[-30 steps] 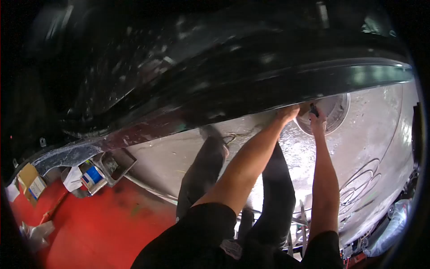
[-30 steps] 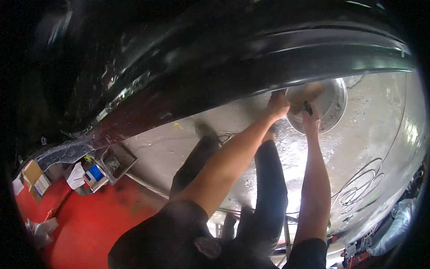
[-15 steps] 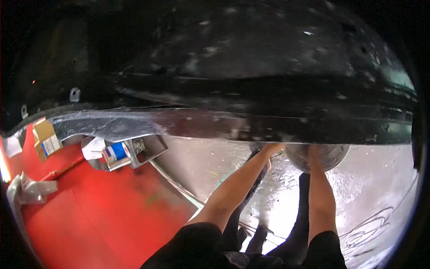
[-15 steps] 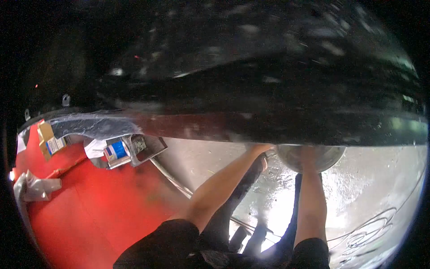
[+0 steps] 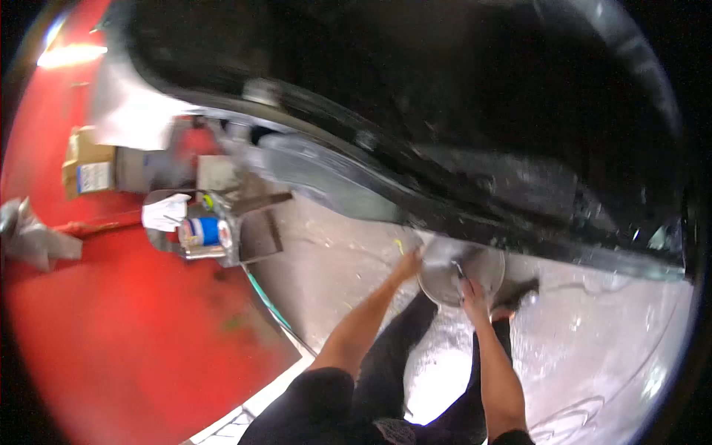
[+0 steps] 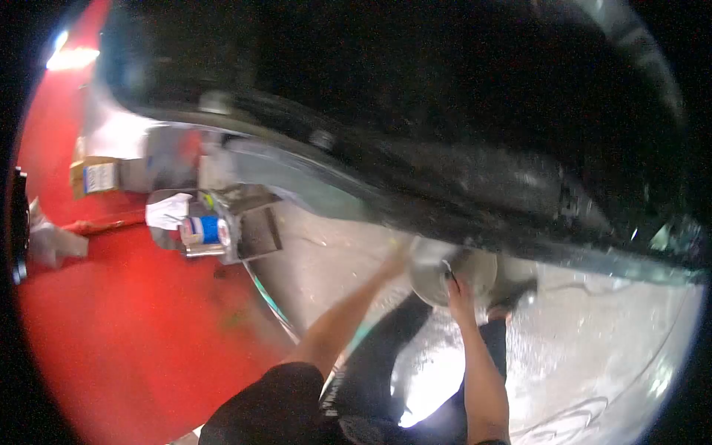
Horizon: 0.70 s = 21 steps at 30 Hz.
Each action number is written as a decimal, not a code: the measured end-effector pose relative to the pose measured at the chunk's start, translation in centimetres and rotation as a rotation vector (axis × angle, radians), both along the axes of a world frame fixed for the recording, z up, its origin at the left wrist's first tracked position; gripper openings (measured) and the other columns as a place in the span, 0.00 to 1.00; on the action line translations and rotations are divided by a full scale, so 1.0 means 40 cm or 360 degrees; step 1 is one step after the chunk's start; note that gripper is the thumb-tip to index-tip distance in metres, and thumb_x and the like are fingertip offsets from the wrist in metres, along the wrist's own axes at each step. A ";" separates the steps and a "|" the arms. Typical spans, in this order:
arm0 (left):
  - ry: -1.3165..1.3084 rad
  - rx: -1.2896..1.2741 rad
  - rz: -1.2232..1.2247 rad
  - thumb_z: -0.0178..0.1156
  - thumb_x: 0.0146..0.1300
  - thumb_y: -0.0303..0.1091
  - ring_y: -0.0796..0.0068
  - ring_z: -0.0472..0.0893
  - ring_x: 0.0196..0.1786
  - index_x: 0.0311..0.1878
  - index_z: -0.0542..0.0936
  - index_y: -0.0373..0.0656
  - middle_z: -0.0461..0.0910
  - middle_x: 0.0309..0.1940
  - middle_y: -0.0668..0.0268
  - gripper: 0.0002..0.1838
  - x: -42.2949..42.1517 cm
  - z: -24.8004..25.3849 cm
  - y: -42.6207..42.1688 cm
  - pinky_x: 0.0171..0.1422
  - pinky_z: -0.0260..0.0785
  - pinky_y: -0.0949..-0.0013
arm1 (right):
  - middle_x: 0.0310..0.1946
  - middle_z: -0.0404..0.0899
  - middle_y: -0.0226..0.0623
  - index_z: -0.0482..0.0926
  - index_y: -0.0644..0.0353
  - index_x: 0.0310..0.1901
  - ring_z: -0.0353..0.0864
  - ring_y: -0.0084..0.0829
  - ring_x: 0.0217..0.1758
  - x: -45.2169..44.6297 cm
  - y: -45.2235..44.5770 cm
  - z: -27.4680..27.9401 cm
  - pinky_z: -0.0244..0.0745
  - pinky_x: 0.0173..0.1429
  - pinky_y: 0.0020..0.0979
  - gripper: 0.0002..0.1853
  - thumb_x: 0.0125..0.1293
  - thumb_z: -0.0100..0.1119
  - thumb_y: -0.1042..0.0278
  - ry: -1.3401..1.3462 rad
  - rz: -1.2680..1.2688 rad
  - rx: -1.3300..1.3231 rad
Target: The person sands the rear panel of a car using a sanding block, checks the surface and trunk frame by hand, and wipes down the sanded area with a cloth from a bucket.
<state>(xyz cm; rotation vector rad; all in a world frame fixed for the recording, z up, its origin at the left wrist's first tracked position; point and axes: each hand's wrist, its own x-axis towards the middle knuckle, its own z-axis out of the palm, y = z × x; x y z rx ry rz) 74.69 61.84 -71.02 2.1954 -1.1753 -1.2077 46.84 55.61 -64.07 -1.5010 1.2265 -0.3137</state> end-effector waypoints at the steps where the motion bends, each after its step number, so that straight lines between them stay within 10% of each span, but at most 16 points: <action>1: -0.0089 0.0254 -0.0088 0.60 0.74 0.39 0.47 0.81 0.67 0.74 0.71 0.36 0.80 0.66 0.43 0.29 -0.015 0.099 0.012 0.70 0.72 0.48 | 0.50 0.87 0.45 0.80 0.66 0.58 0.88 0.40 0.48 0.018 -0.019 0.090 0.81 0.58 0.39 0.18 0.72 0.63 0.65 -0.0094 -0.0078 0.0225; 3: 0.0718 -0.0104 0.0061 0.59 0.79 0.47 0.62 0.82 0.62 0.75 0.73 0.38 0.82 0.65 0.57 0.30 -0.024 0.339 0.013 0.66 0.77 0.57 | 0.53 0.87 0.43 0.80 0.67 0.62 0.87 0.35 0.52 0.070 -0.045 0.291 0.79 0.61 0.34 0.20 0.73 0.64 0.66 -0.0365 -0.0228 0.0319; 4: 0.1194 0.0570 0.0839 0.58 0.80 0.49 0.67 0.82 0.58 0.74 0.74 0.41 0.81 0.63 0.64 0.29 -0.059 0.581 -0.038 0.63 0.79 0.62 | 0.54 0.87 0.43 0.79 0.68 0.63 0.86 0.34 0.54 0.101 -0.045 0.400 0.78 0.62 0.33 0.22 0.73 0.65 0.66 -0.0542 -0.0286 0.0210; 7: 0.1549 0.0161 0.1052 0.58 0.81 0.51 0.72 0.82 0.56 0.75 0.74 0.42 0.80 0.63 0.66 0.29 -0.057 0.779 -0.007 0.56 0.81 0.65 | 0.60 0.85 0.46 0.78 0.70 0.66 0.84 0.36 0.61 0.183 -0.067 0.687 0.75 0.68 0.34 0.26 0.71 0.66 0.67 -0.0465 -0.0186 0.0557; 12: 0.1023 -0.0225 0.0810 0.64 0.77 0.38 0.78 0.84 0.41 0.58 0.86 0.34 0.88 0.40 0.63 0.17 0.021 1.023 -0.045 0.46 0.82 0.71 | 0.58 0.83 0.53 0.80 0.69 0.65 0.82 0.49 0.61 0.299 -0.041 0.883 0.75 0.66 0.43 0.25 0.69 0.67 0.69 -0.0348 0.0192 -0.0114; 21: 0.0702 -0.0798 0.0979 0.60 0.77 0.29 0.69 0.87 0.48 0.71 0.74 0.31 0.80 0.63 0.56 0.23 0.178 1.440 -0.155 0.47 0.85 0.68 | 0.57 0.82 0.56 0.79 0.68 0.65 0.83 0.54 0.57 0.509 -0.253 1.167 0.77 0.62 0.42 0.24 0.72 0.63 0.64 -0.0666 0.0242 -0.0440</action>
